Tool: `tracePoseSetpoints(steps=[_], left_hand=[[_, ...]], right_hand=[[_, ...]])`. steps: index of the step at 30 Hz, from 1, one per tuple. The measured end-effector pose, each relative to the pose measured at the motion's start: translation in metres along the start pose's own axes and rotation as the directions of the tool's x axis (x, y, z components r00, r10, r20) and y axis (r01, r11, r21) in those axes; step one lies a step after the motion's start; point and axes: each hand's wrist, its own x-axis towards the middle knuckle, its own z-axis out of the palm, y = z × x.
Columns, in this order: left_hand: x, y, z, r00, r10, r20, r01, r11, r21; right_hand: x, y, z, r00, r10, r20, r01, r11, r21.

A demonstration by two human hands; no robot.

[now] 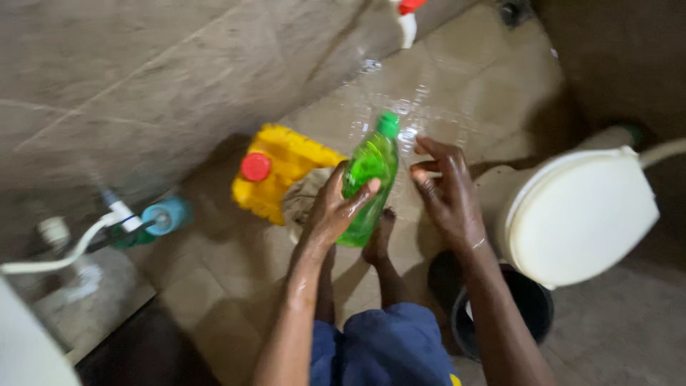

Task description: The person soaps and scrubs a white ceramic toilet tank and lid using a cloth and soapy water from a bucket, then pours water from a small cup to rinse the surfaces.

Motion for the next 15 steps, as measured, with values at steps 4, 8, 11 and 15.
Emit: tracePoseSetpoints(steps=[4,8,11,15], left_hand=[[-0.003,0.015,0.012,0.972,-0.151,0.182,0.077,0.930,0.358],[-0.003,0.018,0.017,0.955,-0.083,0.286,-0.012,0.949,0.316],[-0.003,0.010,0.019,0.930,-0.005,0.367,-0.098,0.960,0.261],[0.004,-0.010,0.030,0.971,-0.091,0.221,0.044,0.977,0.211]], right_hand=[[0.009,-0.005,-0.032,0.993,-0.114,-0.007,0.114,0.993,-0.037],[0.003,0.004,-0.045,0.999,0.044,-0.010,-0.044,0.998,-0.035],[0.001,0.027,-0.044,0.907,0.420,-0.026,-0.388,0.860,0.332],[-0.007,0.056,-0.026,0.954,0.300,-0.026,-0.244,0.819,0.520]])
